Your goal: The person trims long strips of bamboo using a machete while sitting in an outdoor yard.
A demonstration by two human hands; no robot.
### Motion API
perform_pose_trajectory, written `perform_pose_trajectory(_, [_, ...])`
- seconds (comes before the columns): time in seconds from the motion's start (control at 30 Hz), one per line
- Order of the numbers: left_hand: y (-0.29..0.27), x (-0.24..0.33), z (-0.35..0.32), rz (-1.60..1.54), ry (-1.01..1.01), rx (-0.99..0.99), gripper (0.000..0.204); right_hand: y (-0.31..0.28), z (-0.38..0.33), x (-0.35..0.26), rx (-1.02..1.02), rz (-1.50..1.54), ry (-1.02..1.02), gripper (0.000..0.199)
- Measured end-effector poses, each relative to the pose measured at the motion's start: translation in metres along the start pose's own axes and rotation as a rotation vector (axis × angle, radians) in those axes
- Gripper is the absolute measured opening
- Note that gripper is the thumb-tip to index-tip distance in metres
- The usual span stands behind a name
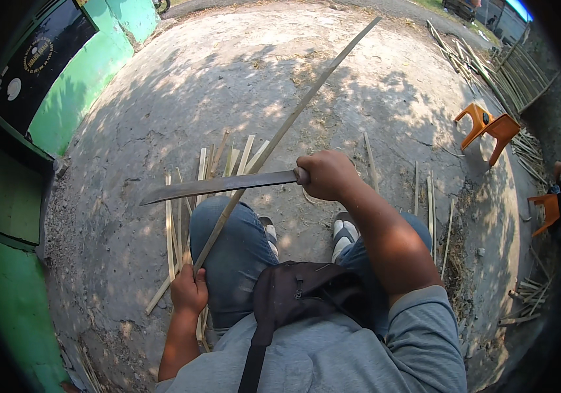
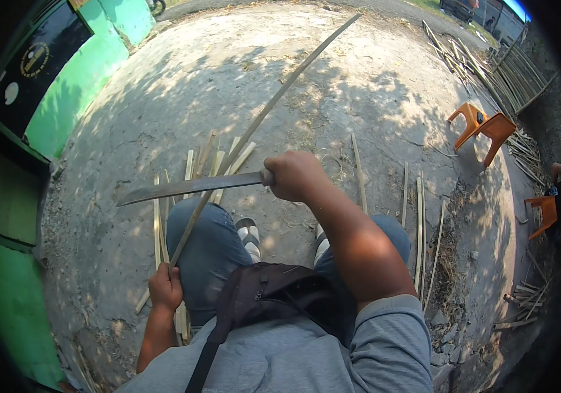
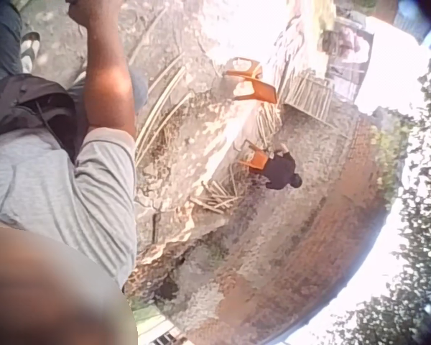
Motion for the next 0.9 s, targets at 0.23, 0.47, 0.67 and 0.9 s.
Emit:
perform_pose_trajectory(0.23, [-0.001, -0.003, -0.003, 0.024, -0.058, -0.021, 0.042, 0.006, -0.009, 0.000, 0.010, 0.041, 0.030, 0.015])
perform_pose_trajectory(0.47, [-0.003, 0.002, 0.000, 0.023, -0.054, -0.031, 0.043, 0.010, -0.011, -0.016, 0.024, 0.019, -0.037, 0.016])
perform_pose_trajectory(0.67, [-0.003, 0.006, 0.002, -0.015, -0.047, -0.002, 0.043, -0.003, 0.001, 0.019, 0.012, -0.009, 0.139, 0.020])
perform_pose_trajectory(0.9, [-0.007, 0.005, 0.001, 0.030, -0.047, 0.000, 0.043, -0.018, -0.011, 0.053, 0.149, 0.094, 0.257, 0.017])
Point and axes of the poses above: each hand's wrist, its own z-axis towards the middle knuckle, its own y-axis out of the palm, x = y × z, the point moved 6 cm from there along z, towards the middle knuckle, and after that the axes turned 7 degrees about z, right-handed, at the moved point
